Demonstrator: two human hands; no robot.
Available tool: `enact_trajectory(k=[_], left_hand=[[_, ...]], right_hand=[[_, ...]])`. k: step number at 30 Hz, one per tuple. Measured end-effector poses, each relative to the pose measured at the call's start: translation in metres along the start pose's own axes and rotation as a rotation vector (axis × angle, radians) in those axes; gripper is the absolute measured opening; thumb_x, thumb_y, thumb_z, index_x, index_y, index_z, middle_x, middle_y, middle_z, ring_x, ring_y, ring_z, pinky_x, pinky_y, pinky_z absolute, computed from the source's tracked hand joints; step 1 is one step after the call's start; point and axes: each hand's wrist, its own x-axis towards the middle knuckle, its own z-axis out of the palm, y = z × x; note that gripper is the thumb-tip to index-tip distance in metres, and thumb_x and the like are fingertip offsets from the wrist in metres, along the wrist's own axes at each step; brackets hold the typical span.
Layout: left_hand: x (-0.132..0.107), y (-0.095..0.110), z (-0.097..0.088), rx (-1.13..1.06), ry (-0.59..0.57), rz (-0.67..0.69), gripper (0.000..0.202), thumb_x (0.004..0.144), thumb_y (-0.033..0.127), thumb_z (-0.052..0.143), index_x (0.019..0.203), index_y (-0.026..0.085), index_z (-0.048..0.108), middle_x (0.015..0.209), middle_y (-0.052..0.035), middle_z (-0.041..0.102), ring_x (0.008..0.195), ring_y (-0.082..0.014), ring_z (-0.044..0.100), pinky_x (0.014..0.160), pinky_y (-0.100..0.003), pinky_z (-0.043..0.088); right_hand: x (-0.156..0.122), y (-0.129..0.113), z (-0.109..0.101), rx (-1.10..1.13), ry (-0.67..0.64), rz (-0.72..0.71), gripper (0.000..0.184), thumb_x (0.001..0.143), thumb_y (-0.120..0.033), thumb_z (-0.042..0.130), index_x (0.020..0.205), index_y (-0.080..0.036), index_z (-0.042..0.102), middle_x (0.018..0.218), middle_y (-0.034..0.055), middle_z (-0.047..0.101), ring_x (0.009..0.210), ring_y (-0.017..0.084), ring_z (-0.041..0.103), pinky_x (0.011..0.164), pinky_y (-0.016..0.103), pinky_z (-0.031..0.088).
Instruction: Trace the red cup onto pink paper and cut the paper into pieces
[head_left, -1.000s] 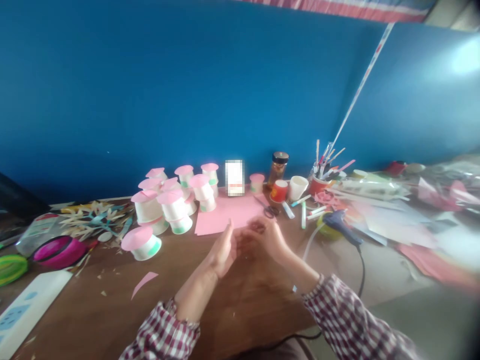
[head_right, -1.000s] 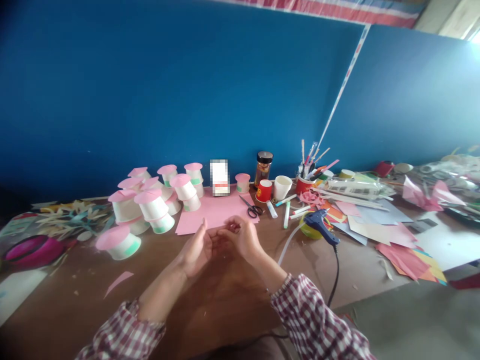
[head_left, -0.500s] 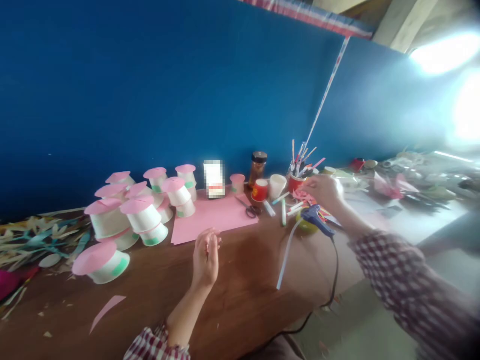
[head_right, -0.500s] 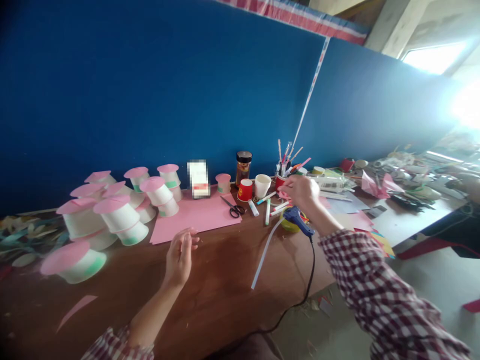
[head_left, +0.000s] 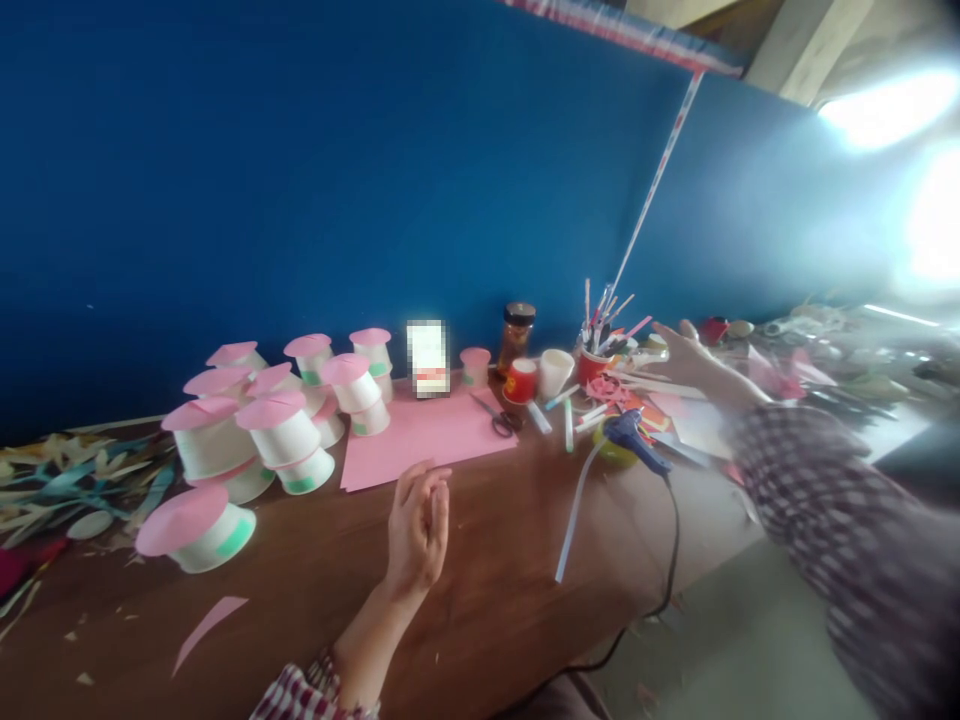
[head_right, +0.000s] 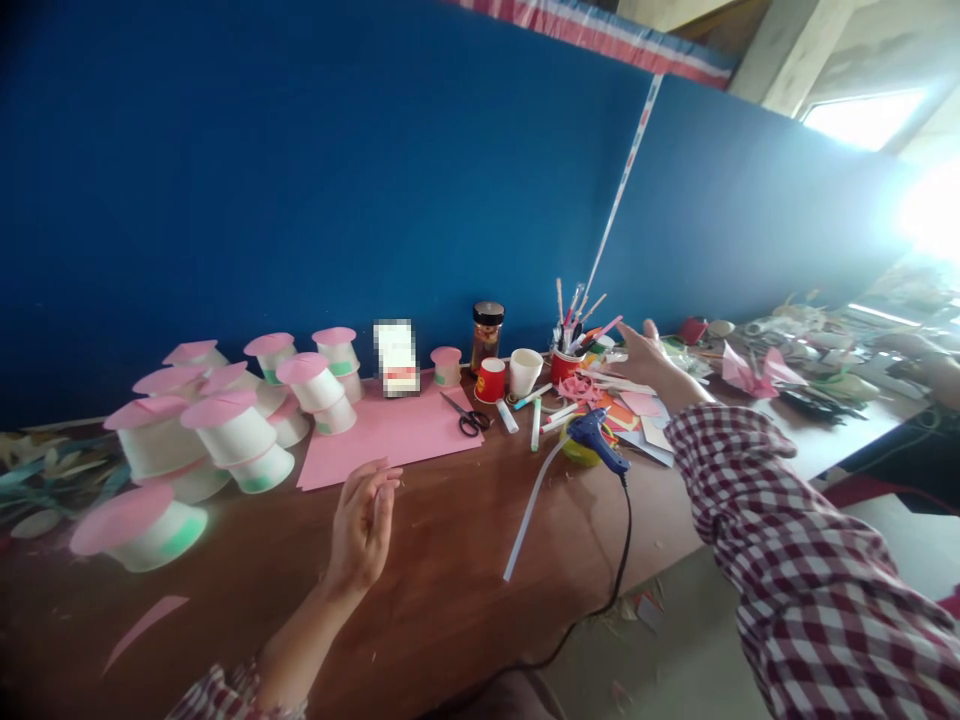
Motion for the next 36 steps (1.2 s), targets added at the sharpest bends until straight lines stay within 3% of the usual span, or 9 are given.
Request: enact_trajectory(k=[4,9,14,22,26,30,33,36], left_hand=[[0.000,0.000,0.000,-0.026,0.009,-0.014,0.020,0.089,0.025,0.044,0.101,0.020,0.060,0.111,-0.0109,0.055,0.112,-0.0229,0.049,0.095,-0.038,0.043],[-0.001,0.000,0.001,-0.103,-0.030,-0.080,0.021,0.089,0.026,0.045,0.102,0.021,0.060,0.111,-0.0107,0.056,0.104,-0.0225,0.055,0.089,-0.037,0.047],[0.000,0.001,0.001,-0.161,-0.087,-0.124,0.020,0.088,0.027,0.046,0.103,0.021,0.059,0.109,-0.0105,0.057,0.099,-0.0222,0.056,0.082,-0.034,0.050],[0.001,0.004,0.001,-0.134,-0.146,-0.126,0.019,0.089,0.025,0.046,0.103,0.021,0.058,0.106,-0.0099,0.058,0.090,-0.0196,0.058,0.076,-0.031,0.050],[0.003,0.006,0.001,-0.122,-0.158,-0.131,0.019,0.089,0.026,0.046,0.103,0.021,0.058,0.105,-0.0098,0.058,0.089,-0.0197,0.058,0.076,-0.031,0.049],[0.002,0.006,0.002,-0.105,-0.147,-0.155,0.020,0.087,0.028,0.049,0.104,0.022,0.057,0.103,-0.0084,0.059,0.082,-0.0173,0.058,0.074,-0.030,0.048],[0.002,0.003,0.005,-0.226,-0.122,-0.276,0.027,0.086,0.033,0.052,0.111,0.022,0.053,0.098,-0.0068,0.060,0.074,-0.0150,0.058,0.067,-0.028,0.049],[0.003,0.000,0.007,-0.390,-0.077,-0.417,0.034,0.085,0.036,0.054,0.115,0.021,0.049,0.081,-0.0021,0.058,0.068,-0.0130,0.057,0.060,-0.025,0.047]], right_hand=[[0.000,-0.020,0.006,-0.031,-0.015,0.133,0.033,0.091,-0.027,0.041,0.109,-0.008,0.061,0.078,0.0152,0.067,0.065,0.021,0.059,0.061,0.033,0.040],[-0.011,-0.075,0.030,0.023,-0.155,-0.079,0.034,0.085,-0.036,0.052,0.112,-0.018,0.062,0.075,0.0058,0.071,0.055,0.016,0.060,0.055,0.026,0.040],[-0.018,-0.123,0.051,0.027,-0.265,-0.290,0.026,0.081,-0.035,0.056,0.101,-0.025,0.068,0.082,0.0016,0.073,0.073,0.019,0.064,0.059,0.023,0.040],[-0.002,-0.128,0.065,0.090,-0.270,-0.272,0.023,0.079,-0.032,0.057,0.096,-0.021,0.070,0.082,0.0045,0.072,0.077,0.022,0.064,0.064,0.027,0.042],[0.002,-0.136,0.070,0.257,-0.312,-0.222,0.020,0.081,-0.028,0.057,0.094,-0.017,0.069,0.087,0.0071,0.071,0.081,0.022,0.064,0.069,0.029,0.046],[-0.005,-0.162,0.069,0.527,-0.414,-0.142,0.031,0.093,-0.034,0.040,0.104,-0.014,0.062,0.099,0.0115,0.069,0.078,0.018,0.066,0.063,0.026,0.052],[-0.020,-0.187,0.064,0.697,-0.523,-0.124,0.040,0.098,-0.037,0.029,0.109,-0.013,0.059,0.104,0.0146,0.068,0.079,0.017,0.067,0.063,0.026,0.056],[-0.041,-0.210,0.059,0.917,-0.713,-0.078,0.042,0.098,-0.041,0.029,0.105,-0.014,0.061,0.099,0.0138,0.069,0.076,0.016,0.067,0.062,0.026,0.056]])
